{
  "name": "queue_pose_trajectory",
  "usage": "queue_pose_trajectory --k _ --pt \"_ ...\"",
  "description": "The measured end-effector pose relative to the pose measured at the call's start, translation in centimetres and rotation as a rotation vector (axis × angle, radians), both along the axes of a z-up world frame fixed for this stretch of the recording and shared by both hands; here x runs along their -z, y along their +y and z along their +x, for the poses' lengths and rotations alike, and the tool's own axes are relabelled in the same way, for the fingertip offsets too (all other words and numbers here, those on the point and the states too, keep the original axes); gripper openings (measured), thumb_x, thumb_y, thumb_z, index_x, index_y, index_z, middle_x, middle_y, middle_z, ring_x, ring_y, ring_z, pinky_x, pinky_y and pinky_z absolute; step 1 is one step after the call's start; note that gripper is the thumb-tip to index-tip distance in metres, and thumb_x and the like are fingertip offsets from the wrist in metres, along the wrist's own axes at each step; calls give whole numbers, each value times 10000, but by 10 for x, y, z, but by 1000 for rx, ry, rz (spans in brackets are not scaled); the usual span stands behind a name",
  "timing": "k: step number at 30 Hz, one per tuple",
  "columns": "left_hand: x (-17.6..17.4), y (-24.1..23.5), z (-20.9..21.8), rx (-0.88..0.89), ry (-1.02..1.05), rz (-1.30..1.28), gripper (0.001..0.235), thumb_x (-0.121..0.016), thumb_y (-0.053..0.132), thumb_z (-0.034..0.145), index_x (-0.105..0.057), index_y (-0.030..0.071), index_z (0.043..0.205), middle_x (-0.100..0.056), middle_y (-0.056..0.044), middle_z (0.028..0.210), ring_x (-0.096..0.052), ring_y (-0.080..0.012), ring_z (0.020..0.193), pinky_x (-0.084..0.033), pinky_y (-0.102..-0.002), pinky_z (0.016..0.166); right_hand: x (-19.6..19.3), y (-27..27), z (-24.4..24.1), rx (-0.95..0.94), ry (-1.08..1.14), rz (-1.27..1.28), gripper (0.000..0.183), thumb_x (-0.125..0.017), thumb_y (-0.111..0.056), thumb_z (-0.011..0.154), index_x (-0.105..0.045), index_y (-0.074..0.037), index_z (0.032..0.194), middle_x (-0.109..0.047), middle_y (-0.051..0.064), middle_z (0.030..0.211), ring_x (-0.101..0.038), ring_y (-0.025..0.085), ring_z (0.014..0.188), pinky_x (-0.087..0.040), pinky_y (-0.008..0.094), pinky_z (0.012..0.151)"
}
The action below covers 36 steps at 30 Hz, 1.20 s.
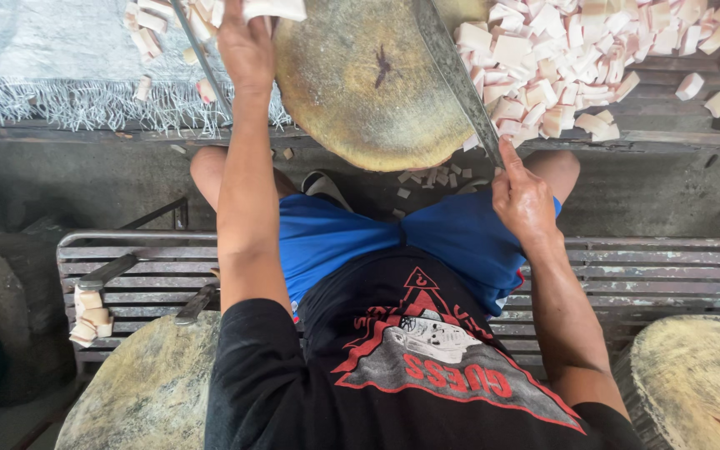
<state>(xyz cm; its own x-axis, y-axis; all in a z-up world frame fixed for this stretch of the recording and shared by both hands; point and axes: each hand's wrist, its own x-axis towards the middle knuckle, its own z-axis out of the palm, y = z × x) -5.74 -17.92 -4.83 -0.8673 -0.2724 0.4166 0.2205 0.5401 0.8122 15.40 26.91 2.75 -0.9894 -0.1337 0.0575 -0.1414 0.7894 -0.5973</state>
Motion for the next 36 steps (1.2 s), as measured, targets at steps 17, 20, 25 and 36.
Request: queue_pose_trajectory --k 17,20,25,36 --pt "-76 164 150 195 -242 -615 782 -801 512 822 -465 57 1362 -481 -316 1421 -466 -478 1250 -360 -595 1023 -28 -9 58 207 -23 -161 585 -613 -15 1029 -457 -87 1588 -703 178 795 -724 281 691 -573 382 696" --pt "-74 145 143 -45 -392 -445 998 -814 464 867 -284 -70 1523 -492 -351 1432 -483 -453 1259 -355 -540 1090 -29 -16 65 188 -65 -107 624 -609 5 982 -441 -49 1581 -672 209 759 -678 304 620 -522 405 598" --pt "-74 158 146 112 -454 -21 1146 -870 238 788 -70 -115 1529 -461 -376 1482 -484 -470 1336 -376 -439 1142 -36 -29 70 12 90 -25 624 -622 26 976 -453 -58 1570 -663 213 811 -674 355 662 -550 452 641" --pt "-36 106 150 424 -375 244 991 -895 -50 921 -205 -39 1633 -323 -345 1673 -335 -457 1563 -302 -466 1258 -30 -24 77 -30 82 32 661 -640 52 929 -458 -34 1558 -674 222 840 -674 409 706 -543 496 662"
